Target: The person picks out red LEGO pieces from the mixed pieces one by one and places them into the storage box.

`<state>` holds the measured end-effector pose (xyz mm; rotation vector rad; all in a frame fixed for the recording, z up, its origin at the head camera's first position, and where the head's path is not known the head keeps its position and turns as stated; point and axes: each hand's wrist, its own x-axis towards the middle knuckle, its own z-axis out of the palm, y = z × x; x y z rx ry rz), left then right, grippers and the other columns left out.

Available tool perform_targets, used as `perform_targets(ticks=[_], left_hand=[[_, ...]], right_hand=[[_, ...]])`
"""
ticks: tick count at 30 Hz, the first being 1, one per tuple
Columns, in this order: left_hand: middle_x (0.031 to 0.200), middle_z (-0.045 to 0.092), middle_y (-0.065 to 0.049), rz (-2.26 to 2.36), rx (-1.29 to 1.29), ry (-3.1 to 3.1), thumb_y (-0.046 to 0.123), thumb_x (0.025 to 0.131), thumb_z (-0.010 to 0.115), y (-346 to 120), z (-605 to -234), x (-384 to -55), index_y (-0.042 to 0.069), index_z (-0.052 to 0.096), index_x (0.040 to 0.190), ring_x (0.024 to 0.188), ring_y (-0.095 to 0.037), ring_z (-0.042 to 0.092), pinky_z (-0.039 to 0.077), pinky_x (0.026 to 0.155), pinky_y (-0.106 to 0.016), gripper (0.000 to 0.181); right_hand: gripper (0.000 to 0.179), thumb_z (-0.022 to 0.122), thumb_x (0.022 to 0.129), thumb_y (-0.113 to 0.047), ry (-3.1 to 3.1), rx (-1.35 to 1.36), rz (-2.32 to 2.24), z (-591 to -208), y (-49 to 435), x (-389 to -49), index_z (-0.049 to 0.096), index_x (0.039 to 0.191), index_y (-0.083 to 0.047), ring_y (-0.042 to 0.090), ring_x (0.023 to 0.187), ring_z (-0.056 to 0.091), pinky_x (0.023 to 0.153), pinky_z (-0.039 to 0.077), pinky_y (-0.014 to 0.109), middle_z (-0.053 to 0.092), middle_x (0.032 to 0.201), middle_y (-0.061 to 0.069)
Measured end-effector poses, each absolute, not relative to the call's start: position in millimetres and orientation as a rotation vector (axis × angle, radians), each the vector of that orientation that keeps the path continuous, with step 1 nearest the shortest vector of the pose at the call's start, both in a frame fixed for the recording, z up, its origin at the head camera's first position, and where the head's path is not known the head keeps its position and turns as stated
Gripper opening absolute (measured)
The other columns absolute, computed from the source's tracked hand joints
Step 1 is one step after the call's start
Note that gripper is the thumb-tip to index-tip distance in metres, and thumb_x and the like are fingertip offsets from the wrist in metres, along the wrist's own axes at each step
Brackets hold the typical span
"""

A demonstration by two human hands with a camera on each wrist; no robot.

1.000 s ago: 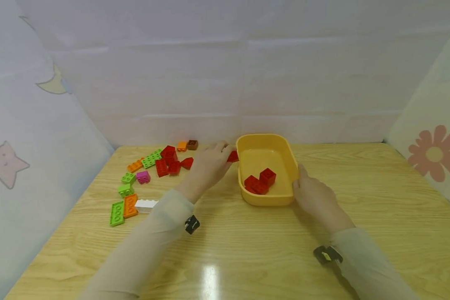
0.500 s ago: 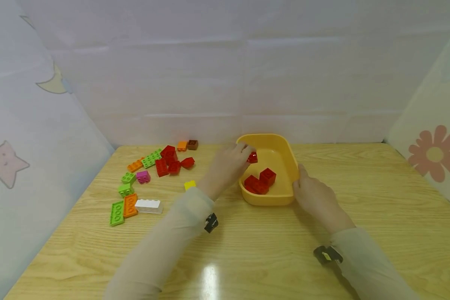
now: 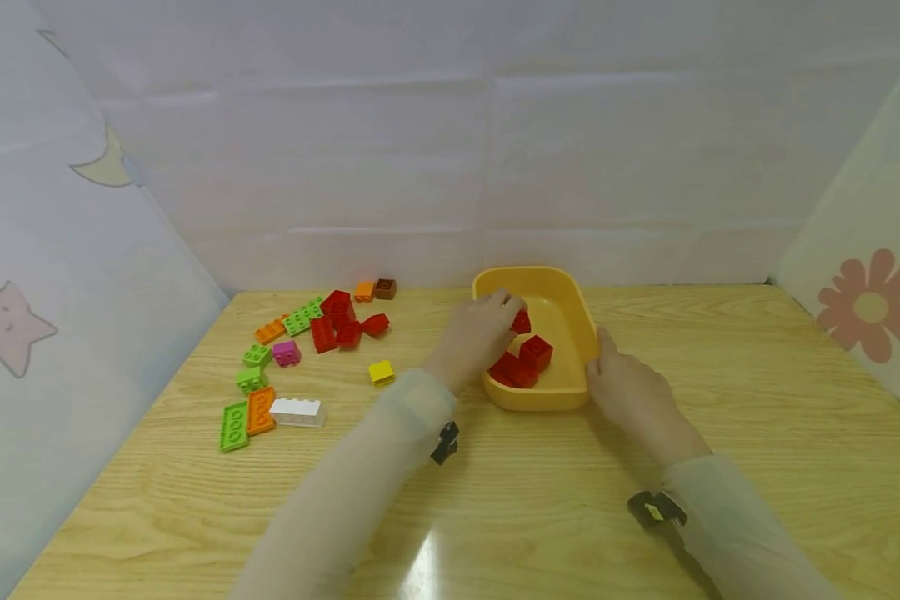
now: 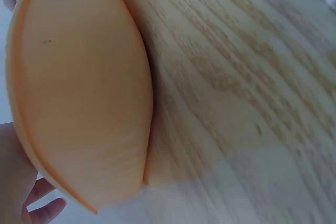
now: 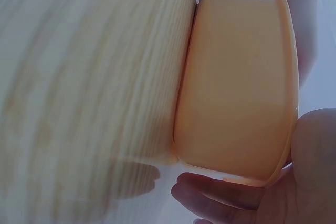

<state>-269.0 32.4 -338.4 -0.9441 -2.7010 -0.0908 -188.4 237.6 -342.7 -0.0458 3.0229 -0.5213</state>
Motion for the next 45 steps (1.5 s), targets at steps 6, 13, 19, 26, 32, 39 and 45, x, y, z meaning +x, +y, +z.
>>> perform_targets(ticks=[6, 13, 19, 26, 32, 39, 45], left_hand=[[0.116, 0.059, 0.001, -0.026, -0.918, -2.74, 0.027, 0.098, 0.064, 35, -343, -271, 0.017, 0.059, 0.128, 0.103, -0.016, 0.062, 0.049, 0.09, -0.034, 0.033], [0.111, 0.061, 0.002, 0.046, -0.895, -2.747, 0.033, 0.095, 0.068, 39, -346, -271, 0.019, 0.061, 0.125, 0.096, -0.015, 0.062, 0.048, 0.08, -0.029, 0.034], [0.116, 0.064, 0.004, 0.14, -0.867, -2.813, 0.039, 0.093, 0.069, 43, -345, -269, 0.022, 0.062, 0.128, 0.103, -0.015, 0.063, 0.046, 0.086, -0.029, 0.04], [0.118, 0.066, 0.004, 0.186, -0.846, -2.845, 0.038, 0.093, 0.07, 46, -344, -269, 0.022, 0.061, 0.131, 0.103, -0.015, 0.063, 0.047, 0.088, -0.031, 0.042], [0.118, 0.065, 0.005, 0.199, -0.837, -2.846, 0.037, 0.095, 0.067, 46, -346, -271, 0.023, 0.061, 0.131, 0.104, -0.015, 0.062, 0.047, 0.089, -0.032, 0.039], [0.112, 0.068, 0.007, 0.054, -0.834, -2.788, 0.033, 0.098, 0.062, 41, -348, -273, 0.024, 0.068, 0.121, 0.103, -0.014, 0.063, 0.045, 0.088, -0.03, 0.025], [0.11, 0.071, 0.008, -0.057, -0.832, -2.666, 0.028, 0.103, 0.055, 34, -346, -275, 0.024, 0.072, 0.114, 0.102, -0.012, 0.065, 0.046, 0.087, -0.03, 0.021]], right_hand=[[0.06, 0.03, 0.103, -0.019, 3.03, -0.044, -0.507, -342, 237, -189, 0.013, 0.151, 0.013, 0.032, 0.066, 0.055, 0.058, 0.048, 0.047, 0.063, 0.087, 0.029], [0.06, 0.03, 0.104, -0.019, 3.024, -0.043, -0.503, -341, 236, -189, 0.013, 0.151, 0.014, 0.033, 0.069, 0.057, 0.06, 0.049, 0.05, 0.062, 0.101, 0.036], [0.06, 0.03, 0.104, -0.02, 3.015, -0.042, -0.508, -342, 237, -189, 0.013, 0.151, 0.013, 0.031, 0.066, 0.054, 0.057, 0.046, 0.045, 0.062, 0.093, 0.031], [0.06, 0.03, 0.103, -0.019, 3.029, -0.046, -0.514, -343, 237, -189, 0.014, 0.151, 0.014, 0.032, 0.069, 0.056, 0.061, 0.049, 0.051, 0.062, 0.103, 0.037], [0.06, 0.031, 0.103, -0.019, 3.033, -0.043, -0.51, -344, 237, -190, 0.014, 0.151, 0.013, 0.032, 0.068, 0.056, 0.06, 0.049, 0.051, 0.062, 0.101, 0.036], [0.06, 0.032, 0.103, -0.018, 3.041, -0.05, -0.514, -343, 237, -190, 0.015, 0.15, 0.014, 0.032, 0.066, 0.055, 0.058, 0.048, 0.048, 0.062, 0.097, 0.035], [0.06, 0.031, 0.103, -0.018, 3.04, -0.045, -0.531, -342, 236, -189, 0.015, 0.151, 0.014, 0.031, 0.065, 0.053, 0.057, 0.047, 0.046, 0.062, 0.096, 0.034]])
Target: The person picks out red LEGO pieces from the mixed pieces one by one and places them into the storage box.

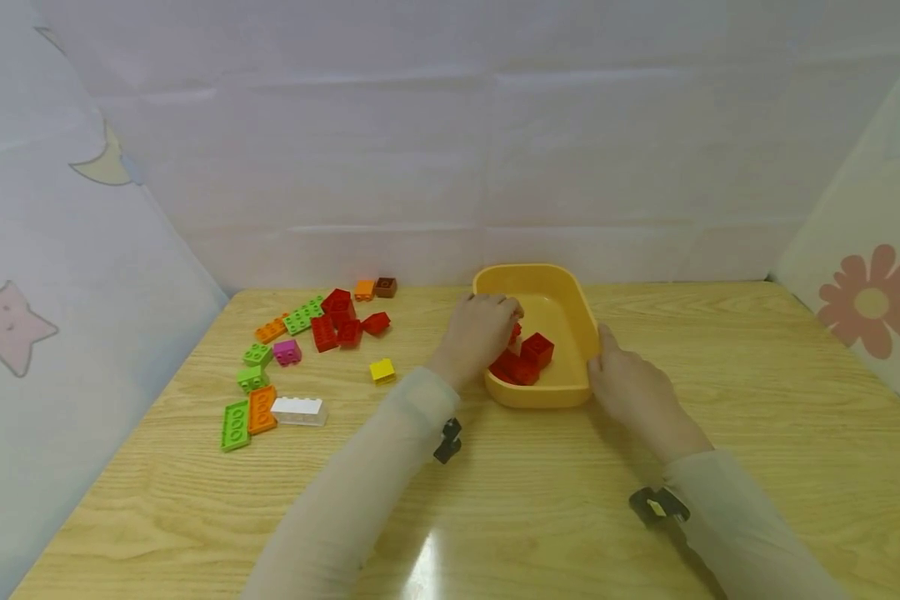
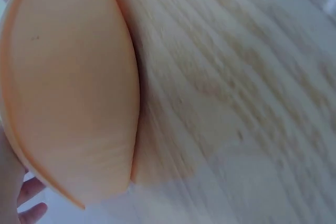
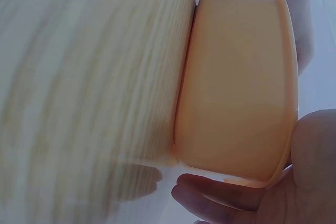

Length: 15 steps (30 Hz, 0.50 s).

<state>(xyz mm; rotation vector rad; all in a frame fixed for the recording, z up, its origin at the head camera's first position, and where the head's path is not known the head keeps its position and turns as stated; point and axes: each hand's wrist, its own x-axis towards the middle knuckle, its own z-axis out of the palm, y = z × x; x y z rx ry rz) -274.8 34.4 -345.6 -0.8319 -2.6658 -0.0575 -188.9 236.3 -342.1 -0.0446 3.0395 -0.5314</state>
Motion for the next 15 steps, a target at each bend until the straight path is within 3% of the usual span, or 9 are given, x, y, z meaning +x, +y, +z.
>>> perform_targets(ticks=[10, 15], left_hand=[[0.112, 0.071, 0.003, -0.011, -0.91, -2.57, 0.032, 0.105, 0.05, 12, -329, -278, 0.018, 0.071, 0.112, 0.118, -0.019, 0.059, 0.037, 0.11, -0.036, 0.026], [0.111, 0.07, 0.0, 0.043, -0.964, -2.497, 0.027, 0.104, 0.051, -5, -327, -284, 0.016, 0.071, 0.11, 0.115, -0.023, 0.06, 0.045, 0.099, -0.039, 0.023]], right_hand=[[0.06, 0.029, 0.103, -0.018, 3.024, -0.049, -0.531, -342, 236, -189, 0.013, 0.151, 0.014, 0.032, 0.067, 0.056, 0.059, 0.049, 0.048, 0.062, 0.095, 0.034], [0.06, 0.03, 0.103, -0.018, 3.025, -0.05, -0.539, -341, 237, -189, 0.013, 0.151, 0.014, 0.031, 0.065, 0.054, 0.057, 0.047, 0.046, 0.063, 0.088, 0.03]])
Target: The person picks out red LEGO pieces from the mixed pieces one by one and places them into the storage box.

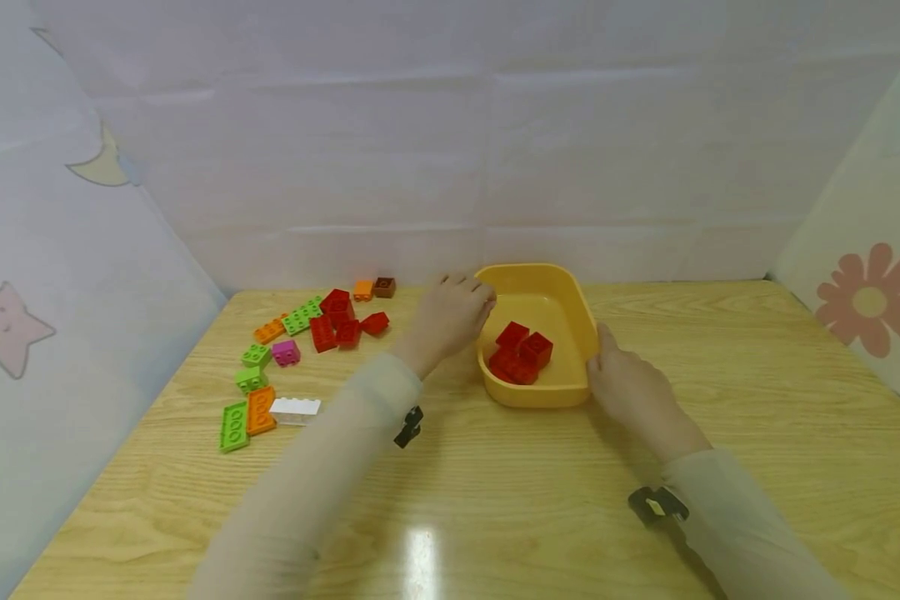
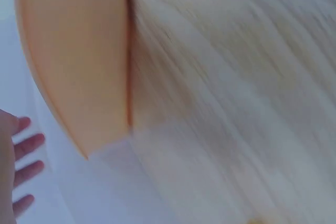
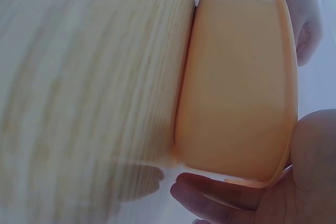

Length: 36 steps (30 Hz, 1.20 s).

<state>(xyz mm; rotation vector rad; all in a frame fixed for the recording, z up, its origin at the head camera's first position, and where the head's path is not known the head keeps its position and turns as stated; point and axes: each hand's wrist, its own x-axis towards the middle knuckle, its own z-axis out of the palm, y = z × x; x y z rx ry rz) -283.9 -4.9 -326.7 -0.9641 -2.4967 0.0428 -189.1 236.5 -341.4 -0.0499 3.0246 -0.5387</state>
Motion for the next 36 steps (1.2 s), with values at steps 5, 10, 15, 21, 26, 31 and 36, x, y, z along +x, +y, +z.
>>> perform_targets(ticks=[5, 10, 15, 21, 26, 31, 36], left_hand=[[0.111, 0.07, -0.002, 0.148, -1.007, -2.459, 0.026, 0.104, 0.051, -26, -324, -291, 0.013, 0.069, 0.112, 0.104, -0.024, 0.062, 0.048, 0.091, -0.038, 0.023], [0.109, 0.071, -0.002, 0.262, -1.023, -2.428, 0.027, 0.102, 0.055, -49, -323, -298, 0.012, 0.07, 0.112, 0.102, -0.023, 0.064, 0.051, 0.088, -0.036, 0.023], [0.103, 0.072, -0.003, 0.215, -1.043, -2.45, 0.023, 0.1, 0.058, -72, -324, -304, 0.011, 0.07, 0.106, 0.096, -0.023, 0.065, 0.053, 0.085, -0.035, 0.018], [0.097, 0.071, -0.006, 0.133, -1.041, -2.526, 0.018, 0.1, 0.059, -95, -327, -308, 0.006, 0.069, 0.101, 0.09, -0.024, 0.065, 0.053, 0.085, -0.036, 0.015], [0.103, 0.07, -0.005, 0.148, -0.992, -2.649, 0.022, 0.099, 0.062, -108, -332, -309, 0.009, 0.069, 0.106, 0.091, -0.023, 0.065, 0.053, 0.083, -0.035, 0.016], [0.113, 0.066, -0.006, 0.131, -0.912, -2.84, 0.027, 0.097, 0.065, -116, -336, -309, 0.011, 0.065, 0.119, 0.088, -0.021, 0.064, 0.055, 0.077, -0.036, 0.027], [0.115, 0.064, -0.005, 0.099, -0.857, -2.937, 0.02, 0.098, 0.062, -122, -337, -304, 0.011, 0.064, 0.126, 0.078, -0.021, 0.057, 0.052, 0.073, -0.034, 0.029]], right_hand=[[0.06, 0.03, 0.103, -0.018, 3.027, -0.049, -0.537, -342, 236, -189, 0.013, 0.151, 0.014, 0.03, 0.063, 0.053, 0.056, 0.047, 0.045, 0.061, 0.08, 0.025], [0.061, 0.03, 0.103, -0.018, 3.01, -0.049, -0.543, -342, 236, -188, 0.011, 0.151, 0.014, 0.029, 0.06, 0.051, 0.054, 0.044, 0.041, 0.056, 0.069, 0.016], [0.061, 0.029, 0.103, -0.018, 2.999, -0.044, -0.549, -341, 236, -188, 0.009, 0.152, 0.013, 0.029, 0.06, 0.051, 0.054, 0.044, 0.04, 0.054, 0.067, 0.015], [0.06, 0.029, 0.103, -0.018, 3.013, -0.048, -0.544, -341, 236, -189, 0.012, 0.151, 0.014, 0.031, 0.064, 0.053, 0.058, 0.047, 0.046, 0.06, 0.077, 0.023], [0.06, 0.029, 0.103, -0.018, 3.016, -0.055, -0.553, -341, 236, -189, 0.012, 0.151, 0.014, 0.03, 0.061, 0.052, 0.055, 0.045, 0.043, 0.056, 0.07, 0.018], [0.061, 0.029, 0.104, -0.019, 3.005, -0.053, -0.559, -341, 236, -189, 0.01, 0.152, 0.013, 0.028, 0.058, 0.05, 0.052, 0.043, 0.038, 0.051, 0.064, 0.013], [0.061, 0.028, 0.103, -0.019, 3.005, -0.05, -0.552, -341, 237, -189, 0.009, 0.152, 0.013, 0.029, 0.059, 0.051, 0.053, 0.043, 0.04, 0.052, 0.065, 0.014]])
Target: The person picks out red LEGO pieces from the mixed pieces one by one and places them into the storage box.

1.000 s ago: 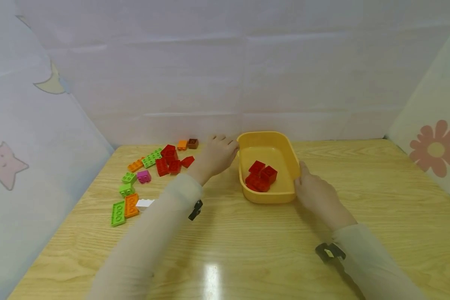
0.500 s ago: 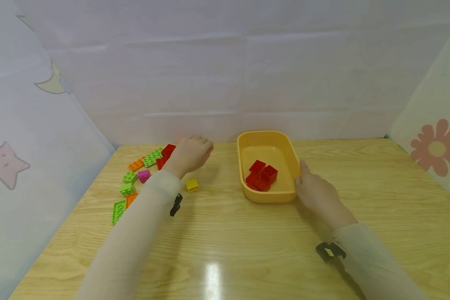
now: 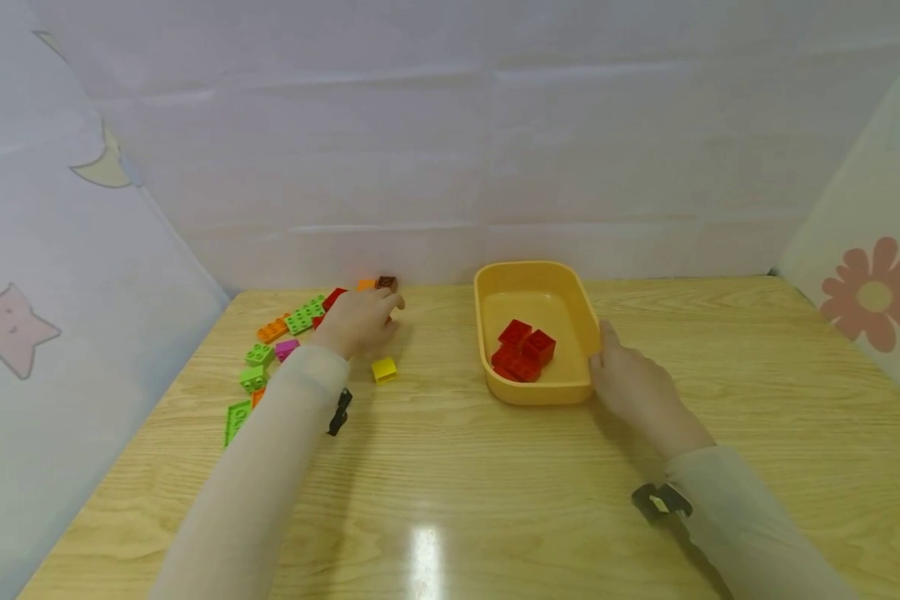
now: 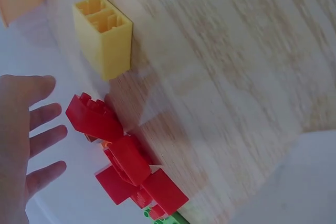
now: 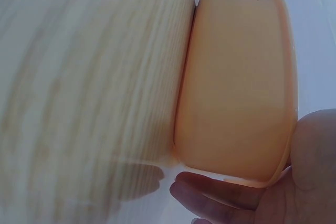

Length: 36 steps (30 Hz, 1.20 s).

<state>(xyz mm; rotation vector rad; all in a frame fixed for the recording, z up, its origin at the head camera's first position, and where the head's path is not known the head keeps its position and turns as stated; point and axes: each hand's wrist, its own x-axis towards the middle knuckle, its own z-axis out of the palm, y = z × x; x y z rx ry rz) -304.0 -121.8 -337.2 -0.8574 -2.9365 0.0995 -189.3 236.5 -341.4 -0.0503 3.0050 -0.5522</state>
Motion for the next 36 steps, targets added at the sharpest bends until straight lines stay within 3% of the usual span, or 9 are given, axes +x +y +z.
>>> perform_targets(ticks=[4, 8, 13, 22, 29, 36], left_hand=[[0.118, 0.064, -0.006, 0.087, -0.846, -2.951, 0.024, 0.1, 0.055, -125, -339, -300, 0.011, 0.063, 0.127, 0.079, -0.023, 0.058, 0.052, 0.077, -0.037, 0.031], [0.133, 0.06, -0.009, 0.054, -0.795, -2.994, 0.033, 0.103, 0.049, -129, -343, -300, 0.011, 0.059, 0.135, 0.105, -0.03, 0.062, 0.05, 0.092, -0.044, 0.04], [0.148, 0.048, -0.011, 0.078, -0.715, -3.07, 0.035, 0.104, 0.048, -133, -349, -302, 0.012, 0.049, 0.146, 0.131, -0.036, 0.049, 0.038, 0.108, -0.051, 0.047], [0.144, 0.051, -0.017, 0.244, -0.653, -3.079, 0.026, 0.098, 0.064, -130, -353, -298, 0.006, 0.044, 0.147, 0.132, -0.036, 0.048, 0.031, 0.113, -0.051, 0.057], [0.145, 0.051, -0.016, 0.233, -0.649, -3.077, 0.026, 0.099, 0.062, -130, -359, -299, 0.005, 0.045, 0.147, 0.134, -0.035, 0.046, 0.029, 0.114, -0.051, 0.055], [0.143, 0.053, -0.015, 0.272, -0.695, -3.041, 0.011, 0.097, 0.064, -128, -362, -302, 0.005, 0.05, 0.143, 0.133, -0.034, 0.047, 0.031, 0.113, -0.051, 0.049]], right_hand=[[0.061, 0.028, 0.103, -0.018, 3.001, -0.039, -0.545, -341, 237, -190, 0.009, 0.152, 0.013, 0.03, 0.061, 0.052, 0.055, 0.045, 0.043, 0.056, 0.069, 0.018], [0.061, 0.029, 0.103, -0.018, 3.008, -0.043, -0.537, -341, 237, -190, 0.01, 0.151, 0.014, 0.031, 0.064, 0.053, 0.058, 0.047, 0.047, 0.06, 0.078, 0.024], [0.061, 0.028, 0.103, -0.018, 3.007, -0.044, -0.54, -340, 236, -189, 0.01, 0.151, 0.015, 0.031, 0.064, 0.053, 0.059, 0.047, 0.047, 0.06, 0.078, 0.024], [0.06, 0.03, 0.102, -0.017, 3.025, -0.062, -0.543, -340, 236, -189, 0.012, 0.15, 0.016, 0.031, 0.062, 0.053, 0.056, 0.047, 0.045, 0.059, 0.074, 0.022], [0.06, 0.03, 0.102, -0.017, 3.032, -0.065, -0.537, -341, 236, -189, 0.013, 0.15, 0.016, 0.031, 0.062, 0.052, 0.055, 0.046, 0.045, 0.058, 0.072, 0.021], [0.061, 0.029, 0.102, -0.018, 3.022, -0.046, -0.531, -341, 235, -190, 0.012, 0.15, 0.016, 0.034, 0.07, 0.058, 0.065, 0.05, 0.054, 0.06, 0.102, 0.04]])
